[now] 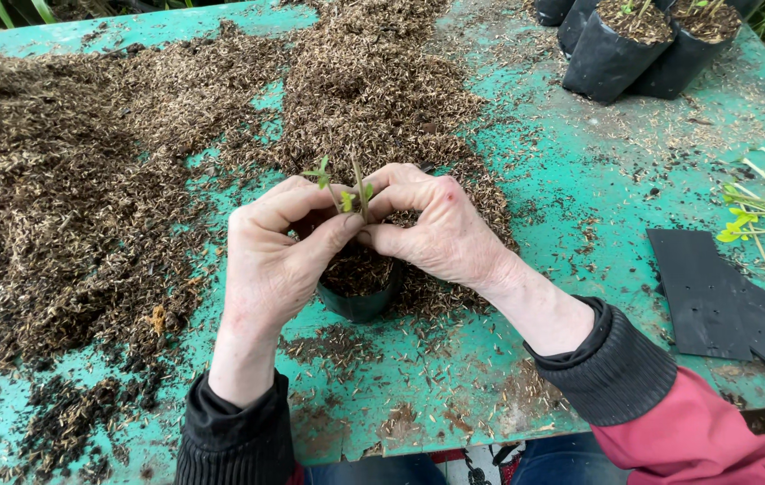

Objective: The person fills a small black plastic nursery pot with a soil mixture by hand and inserts several plant cuttings into the soil.

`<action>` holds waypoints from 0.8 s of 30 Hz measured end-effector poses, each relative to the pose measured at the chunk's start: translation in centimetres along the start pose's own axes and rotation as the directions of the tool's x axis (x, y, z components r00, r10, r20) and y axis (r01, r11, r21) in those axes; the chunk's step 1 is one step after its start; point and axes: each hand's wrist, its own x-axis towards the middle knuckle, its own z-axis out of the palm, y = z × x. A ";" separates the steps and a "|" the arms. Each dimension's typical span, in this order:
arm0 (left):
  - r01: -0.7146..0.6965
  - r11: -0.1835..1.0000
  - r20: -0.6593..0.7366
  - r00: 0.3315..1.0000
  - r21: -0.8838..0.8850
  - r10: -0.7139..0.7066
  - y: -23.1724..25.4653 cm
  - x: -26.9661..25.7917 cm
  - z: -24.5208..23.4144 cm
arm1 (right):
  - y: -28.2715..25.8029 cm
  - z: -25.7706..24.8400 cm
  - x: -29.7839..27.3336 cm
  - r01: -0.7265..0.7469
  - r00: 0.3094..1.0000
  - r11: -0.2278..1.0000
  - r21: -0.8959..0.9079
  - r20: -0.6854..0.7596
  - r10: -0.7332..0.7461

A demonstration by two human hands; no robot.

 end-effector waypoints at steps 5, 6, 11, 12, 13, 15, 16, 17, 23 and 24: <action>0.040 0.998 0.072 0.996 0.050 -0.043 1.3 0.9 -0.4 | 0.0 -0.1 0.0 0.008 1.000 1.000 -0.028 0.008 -0.008; 0.032 0.997 0.099 0.994 0.071 -0.039 1.3 1.0 -0.5 | 0.2 -0.1 0.0 0.004 1.000 1.000 -0.024 0.006 -0.004; 0.052 0.995 0.125 0.990 0.084 -0.062 0.9 1.3 -0.5 | 0.5 -0.3 -0.1 -0.003 1.000 1.000 -0.013 0.003 0.003; 0.032 0.998 0.109 0.993 0.060 -0.038 0.7 1.3 -0.4 | 0.6 -0.4 -0.1 0.011 1.000 1.000 -0.006 0.006 -0.011; 0.014 0.999 0.092 0.996 0.036 -0.017 0.6 1.2 -0.3 | 0.7 -0.4 -0.1 0.023 1.000 1.000 0.001 0.010 -0.023; -0.009 1.000 0.085 0.996 0.021 0.007 -0.1 1.0 -0.1 | 0.3 -0.4 -0.1 0.012 1.000 1.000 0.006 0.011 -0.012; -0.032 0.999 0.076 0.997 0.009 0.032 -0.4 0.9 0.0 | 0.1 -0.4 -0.1 0.004 1.000 1.000 0.012 0.013 -0.004; -0.026 1.000 0.074 0.997 0.011 0.025 -0.4 0.8 0.1 | 0.1 -0.4 -0.1 0.001 1.000 1.000 0.016 0.017 -0.001; -0.072 0.997 -0.009 0.997 0.023 0.072 -0.2 0.6 0.8 | 0.0 -0.5 -0.3 0.016 1.000 0.999 -0.033 0.020 -0.016; -0.066 0.998 -0.021 0.998 0.012 0.067 -0.3 0.6 0.9 | 0.0 -0.6 -0.2 0.027 0.999 0.999 -0.037 0.041 -0.025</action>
